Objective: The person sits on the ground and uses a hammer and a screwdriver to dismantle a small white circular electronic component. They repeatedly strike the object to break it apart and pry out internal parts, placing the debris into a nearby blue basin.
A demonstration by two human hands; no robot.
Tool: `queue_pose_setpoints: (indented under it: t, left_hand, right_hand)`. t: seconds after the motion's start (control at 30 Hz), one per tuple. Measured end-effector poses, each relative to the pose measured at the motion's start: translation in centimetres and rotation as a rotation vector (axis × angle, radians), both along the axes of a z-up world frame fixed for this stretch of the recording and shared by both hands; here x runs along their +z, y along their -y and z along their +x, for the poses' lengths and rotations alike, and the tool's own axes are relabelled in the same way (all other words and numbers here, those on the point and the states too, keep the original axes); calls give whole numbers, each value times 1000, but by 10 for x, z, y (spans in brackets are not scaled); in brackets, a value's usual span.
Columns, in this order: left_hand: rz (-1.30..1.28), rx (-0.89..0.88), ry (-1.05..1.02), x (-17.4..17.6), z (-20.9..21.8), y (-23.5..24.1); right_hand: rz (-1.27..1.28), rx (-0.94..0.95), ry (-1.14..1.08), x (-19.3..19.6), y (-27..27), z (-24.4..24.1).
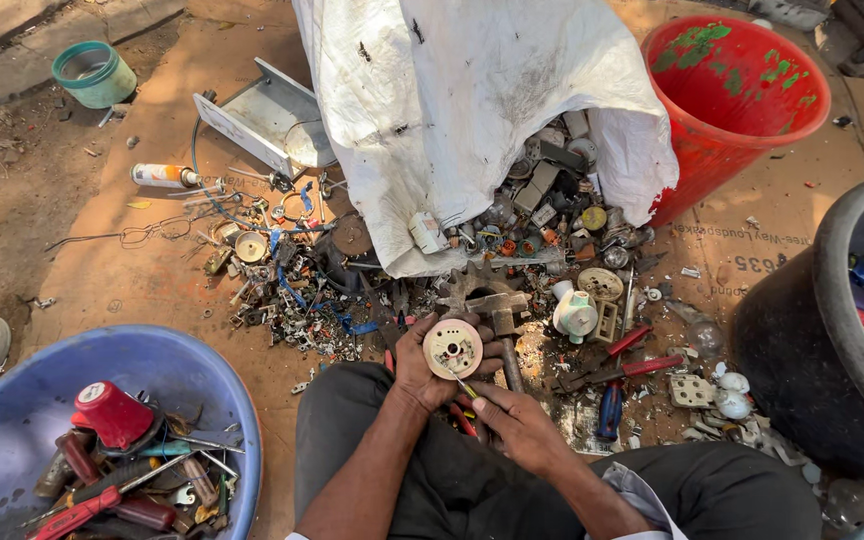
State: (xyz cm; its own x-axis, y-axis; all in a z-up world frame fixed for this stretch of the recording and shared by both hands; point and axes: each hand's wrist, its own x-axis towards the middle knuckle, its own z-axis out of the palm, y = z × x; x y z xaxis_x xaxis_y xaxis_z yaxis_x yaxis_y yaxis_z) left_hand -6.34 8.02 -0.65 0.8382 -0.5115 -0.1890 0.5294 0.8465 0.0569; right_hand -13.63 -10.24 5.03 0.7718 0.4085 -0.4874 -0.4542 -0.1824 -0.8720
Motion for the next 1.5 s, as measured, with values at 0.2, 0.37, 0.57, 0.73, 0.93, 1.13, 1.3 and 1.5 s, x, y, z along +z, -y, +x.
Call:
queue_pose_setpoints:
  t: [0.2,0.37,0.57,0.73,0.93,1.13,1.3,1.5]
  left_hand:
    - [59,-50,-112,7,1,0]
    - [42,-50,-110,14,0,1]
    - [25,-37,-114,19,0,1]
    - [22,-27,-116,19,-1,1]
    - [73,-7,-140,19,-1,1]
    - [60,0,-96,19,0,0]
    - [76,-10,-135,23,0,1]
    - [119,-10,-74,26,-2,1]
  right_hand:
    - [102,-5,-181,4,5,9]
    - [185,-80,-296,3,3,9]
    - [324,-267,-457,3,-1,6]
    - [383,-296,-462,0,-4,4]
    - [432,-261,-398,-5,-3,4]
    - [427,-266,-388,-5,-3,3]
    - [426,-268,-407,-3,-4,4]
    - [408,-287,-409,-7,-2,2]
